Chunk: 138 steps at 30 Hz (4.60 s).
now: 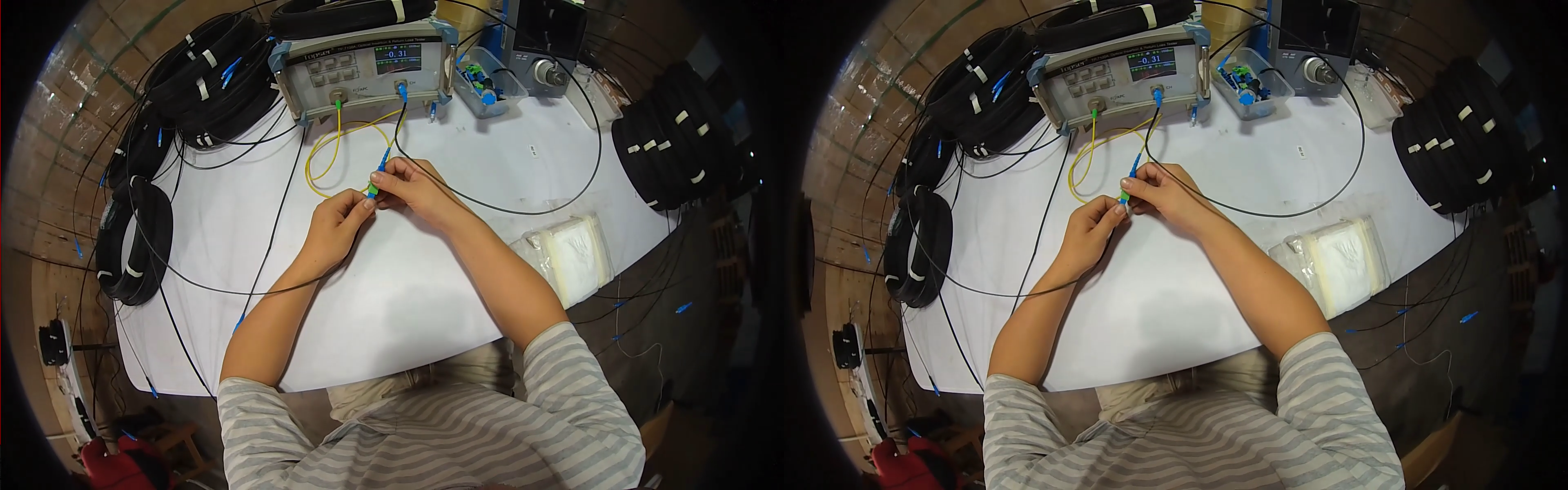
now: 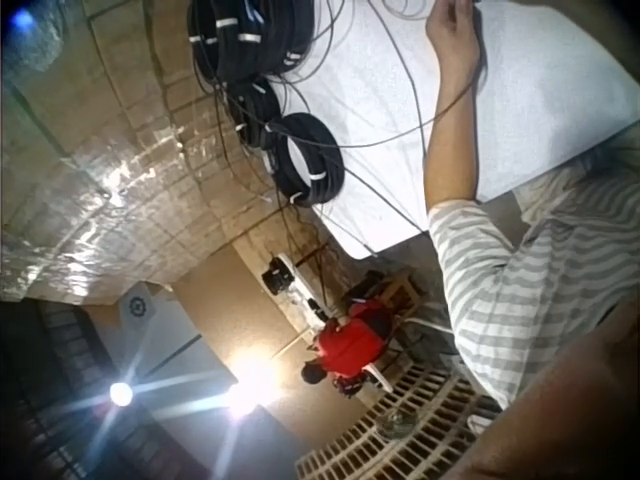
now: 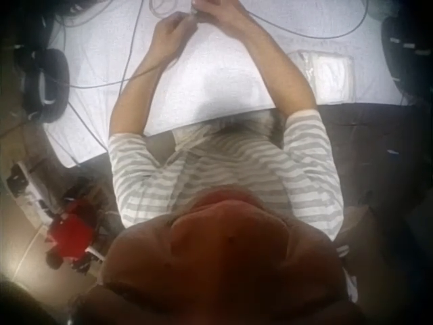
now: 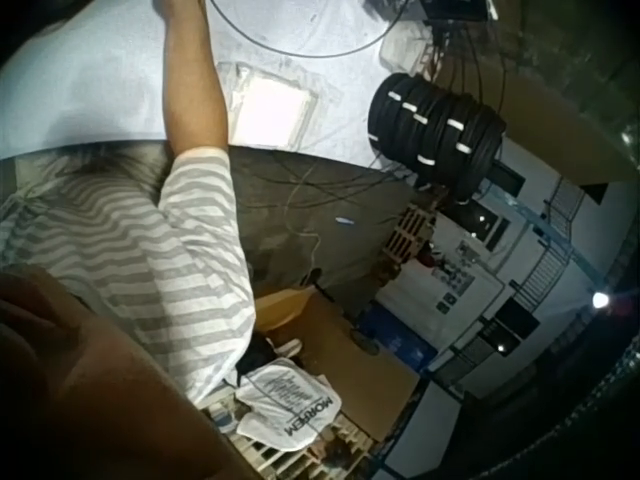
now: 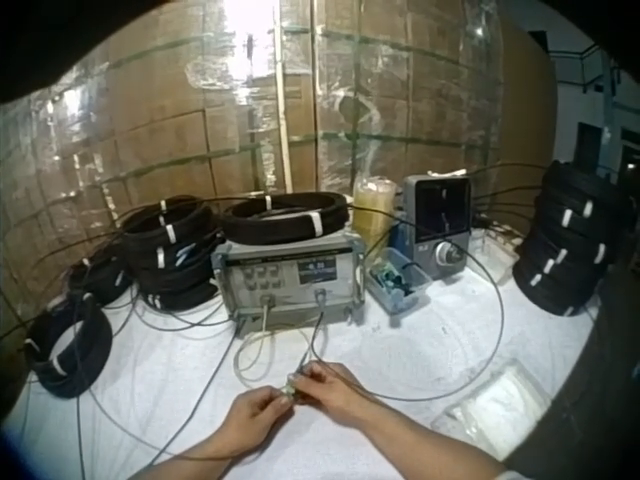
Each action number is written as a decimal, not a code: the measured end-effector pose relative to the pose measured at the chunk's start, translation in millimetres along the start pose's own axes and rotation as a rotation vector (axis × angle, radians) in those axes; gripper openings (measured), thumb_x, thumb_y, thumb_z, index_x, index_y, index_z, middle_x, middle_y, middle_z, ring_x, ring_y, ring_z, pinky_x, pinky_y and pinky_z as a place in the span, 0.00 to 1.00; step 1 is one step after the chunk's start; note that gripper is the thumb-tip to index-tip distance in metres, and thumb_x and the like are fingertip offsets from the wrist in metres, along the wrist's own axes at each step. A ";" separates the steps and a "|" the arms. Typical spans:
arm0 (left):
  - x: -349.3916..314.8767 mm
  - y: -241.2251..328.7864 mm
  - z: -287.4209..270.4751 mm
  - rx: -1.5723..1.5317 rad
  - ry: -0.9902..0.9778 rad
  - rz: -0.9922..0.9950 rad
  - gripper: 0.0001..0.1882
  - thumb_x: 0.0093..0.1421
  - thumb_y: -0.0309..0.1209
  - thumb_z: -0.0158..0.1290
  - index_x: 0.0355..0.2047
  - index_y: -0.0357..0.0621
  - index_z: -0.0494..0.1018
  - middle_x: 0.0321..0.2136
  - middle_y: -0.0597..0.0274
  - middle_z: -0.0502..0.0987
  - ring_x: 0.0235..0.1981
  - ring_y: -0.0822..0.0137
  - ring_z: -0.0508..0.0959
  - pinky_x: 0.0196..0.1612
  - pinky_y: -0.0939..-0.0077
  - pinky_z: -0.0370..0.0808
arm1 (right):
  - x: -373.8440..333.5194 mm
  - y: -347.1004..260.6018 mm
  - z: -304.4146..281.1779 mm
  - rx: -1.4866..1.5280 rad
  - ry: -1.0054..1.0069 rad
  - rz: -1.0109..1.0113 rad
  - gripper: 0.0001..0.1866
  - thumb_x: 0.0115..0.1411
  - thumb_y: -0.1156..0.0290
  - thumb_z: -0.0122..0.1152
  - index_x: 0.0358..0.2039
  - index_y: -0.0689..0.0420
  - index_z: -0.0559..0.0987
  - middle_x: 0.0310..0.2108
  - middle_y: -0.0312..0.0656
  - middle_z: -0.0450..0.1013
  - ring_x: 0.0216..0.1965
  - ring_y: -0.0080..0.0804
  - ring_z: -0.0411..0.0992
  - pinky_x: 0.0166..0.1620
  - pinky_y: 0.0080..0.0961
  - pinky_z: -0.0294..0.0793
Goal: The recorder is manually connecting fiber optic cables with green and blue LC/SC connectors to a coupler and an optical testing device.
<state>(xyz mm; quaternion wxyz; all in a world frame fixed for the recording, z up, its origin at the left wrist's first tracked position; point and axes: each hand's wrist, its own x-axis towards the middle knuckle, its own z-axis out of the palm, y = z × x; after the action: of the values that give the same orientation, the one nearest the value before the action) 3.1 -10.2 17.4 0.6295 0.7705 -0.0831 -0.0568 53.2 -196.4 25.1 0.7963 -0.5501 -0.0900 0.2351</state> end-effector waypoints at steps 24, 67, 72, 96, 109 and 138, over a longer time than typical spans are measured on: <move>-0.4 4.5 4.1 0.025 0.053 -0.002 0.13 0.65 0.33 0.54 0.34 0.32 0.76 0.25 0.63 0.79 0.28 0.76 0.73 0.34 0.80 0.71 | 2.1 6.1 2.2 0.011 -0.050 0.013 0.11 0.62 0.67 0.63 0.35 0.62 0.75 0.31 0.39 0.75 0.31 0.24 0.75 0.37 0.21 0.77; 7.6 0.6 -4.5 -0.199 0.130 0.021 0.10 0.65 0.32 0.55 0.36 0.36 0.72 0.30 0.64 0.77 0.33 0.77 0.76 0.38 0.82 0.73 | 1.7 5.8 0.5 0.069 -0.025 -0.104 0.09 0.63 0.68 0.62 0.38 0.59 0.74 0.35 0.44 0.78 0.35 0.30 0.78 0.43 0.26 0.79; 6.7 5.5 -6.4 -0.205 0.161 -0.041 0.10 0.63 0.31 0.57 0.36 0.36 0.73 0.28 0.66 0.77 0.29 0.79 0.74 0.35 0.84 0.72 | 3.7 0.0 -5.4 0.112 0.034 -0.123 0.13 0.65 0.64 0.59 0.41 0.60 0.72 0.43 0.48 0.77 0.42 0.29 0.77 0.46 0.28 0.78; 1.3 12.5 -6.4 -0.169 0.140 -0.041 0.10 0.61 0.31 0.60 0.37 0.36 0.77 0.29 0.70 0.77 0.30 0.80 0.72 0.36 0.85 0.69 | 1.5 8.3 1.2 -0.028 -0.016 -0.132 0.12 0.63 0.64 0.62 0.40 0.59 0.79 0.35 0.36 0.77 0.36 0.21 0.73 0.43 0.20 0.74; -0.1 16.1 -7.6 -0.144 0.107 -0.057 0.12 0.60 0.28 0.61 0.40 0.31 0.78 0.31 0.64 0.80 0.33 0.77 0.76 0.39 0.82 0.74 | -1.2 1.9 1.5 -0.224 0.052 -0.114 0.10 0.58 0.68 0.68 0.36 0.60 0.81 0.30 0.37 0.78 0.32 0.21 0.74 0.39 0.20 0.74; -2.6 15.6 -3.7 -0.166 -0.068 -0.081 0.16 0.71 0.34 0.42 0.49 0.34 0.73 0.15 0.72 0.65 0.15 0.79 0.63 0.19 0.83 0.60 | 7.3 12.5 -6.8 0.120 0.122 -0.168 0.11 0.67 0.64 0.57 0.41 0.59 0.73 0.33 0.40 0.76 0.33 0.27 0.78 0.38 0.25 0.80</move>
<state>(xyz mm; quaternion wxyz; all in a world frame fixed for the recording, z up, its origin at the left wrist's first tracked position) 0.3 -9.1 33.4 0.6853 0.7159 -0.0681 -0.1153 58.9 -195.1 10.2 0.8486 -0.5053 -0.0728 0.1387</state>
